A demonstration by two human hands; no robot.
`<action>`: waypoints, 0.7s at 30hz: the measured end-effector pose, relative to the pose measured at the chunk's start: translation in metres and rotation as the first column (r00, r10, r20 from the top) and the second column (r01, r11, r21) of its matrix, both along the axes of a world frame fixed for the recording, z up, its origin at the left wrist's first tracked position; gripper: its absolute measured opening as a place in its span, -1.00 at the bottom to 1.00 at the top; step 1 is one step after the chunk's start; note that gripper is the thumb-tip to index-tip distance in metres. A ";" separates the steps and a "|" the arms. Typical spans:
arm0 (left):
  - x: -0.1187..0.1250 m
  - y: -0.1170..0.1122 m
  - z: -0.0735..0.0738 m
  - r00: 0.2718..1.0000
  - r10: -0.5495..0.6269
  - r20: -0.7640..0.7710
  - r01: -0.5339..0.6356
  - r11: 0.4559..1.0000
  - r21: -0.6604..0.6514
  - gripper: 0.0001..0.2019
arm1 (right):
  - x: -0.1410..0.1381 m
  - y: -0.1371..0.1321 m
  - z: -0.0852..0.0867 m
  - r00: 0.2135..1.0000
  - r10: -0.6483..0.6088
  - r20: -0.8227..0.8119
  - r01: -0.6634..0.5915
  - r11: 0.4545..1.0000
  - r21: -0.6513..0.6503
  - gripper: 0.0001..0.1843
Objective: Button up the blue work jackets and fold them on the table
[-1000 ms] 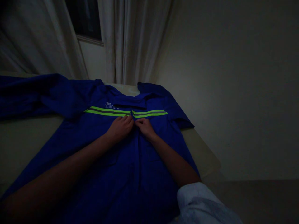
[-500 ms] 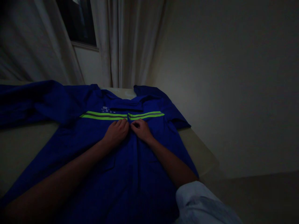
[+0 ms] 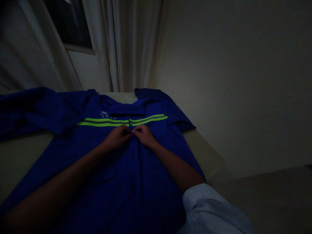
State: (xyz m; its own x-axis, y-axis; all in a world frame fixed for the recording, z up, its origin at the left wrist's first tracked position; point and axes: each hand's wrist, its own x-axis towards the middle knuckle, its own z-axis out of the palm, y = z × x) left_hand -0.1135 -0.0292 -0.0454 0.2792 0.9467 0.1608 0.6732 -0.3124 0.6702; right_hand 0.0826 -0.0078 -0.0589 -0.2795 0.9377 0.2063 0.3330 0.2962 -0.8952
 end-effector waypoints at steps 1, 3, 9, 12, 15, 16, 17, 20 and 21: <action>0.001 0.001 0.001 1.000 0.012 0.018 -0.011 0.998 -0.059 -0.92 | 0.000 0.001 0.001 1.000 -0.006 -0.006 0.006 1.000 -0.005 -0.88; 0.002 -0.001 0.005 1.000 0.031 0.001 -0.031 0.994 -0.103 -0.91 | -0.001 0.003 0.003 1.000 0.000 -0.005 0.000 0.998 -0.055 -0.89; 0.009 -0.020 0.011 0.971 0.092 -0.222 -0.045 0.977 0.206 -0.86 | 0.003 -0.001 0.011 0.992 0.038 0.121 -0.045 0.997 0.058 -0.90; 0.008 -0.021 0.016 0.967 0.119 -0.223 -0.090 0.987 0.136 -0.83 | 0.006 -0.006 0.013 0.982 0.052 0.183 -0.088 0.978 0.190 -0.91; 0.004 -0.018 0.020 0.963 0.072 -0.259 -0.065 0.997 0.035 -0.89 | 0.008 -0.007 0.014 0.969 0.093 0.229 -0.143 0.966 0.214 -0.94; 0.003 -0.018 0.021 0.957 0.056 -0.285 -0.050 0.998 0.027 -0.90 | 0.009 -0.007 0.014 0.961 0.104 0.255 -0.165 0.960 0.228 -0.94; 0.002 -0.018 0.022 0.947 0.048 -0.318 -0.040 0.999 0.034 -0.90 | 0.010 -0.007 0.013 0.950 0.118 0.288 -0.192 0.951 0.244 -0.94; 0.004 -0.019 0.026 0.907 0.062 -0.416 -0.030 0.996 0.083 -0.87 | 0.012 -0.008 0.016 0.928 0.105 0.358 -0.222 0.927 0.303 -0.93; 0.006 -0.020 0.031 0.903 0.058 -0.427 -0.020 0.995 0.093 -0.87 | 0.013 -0.009 0.020 0.936 0.073 0.345 -0.195 0.922 0.334 -0.89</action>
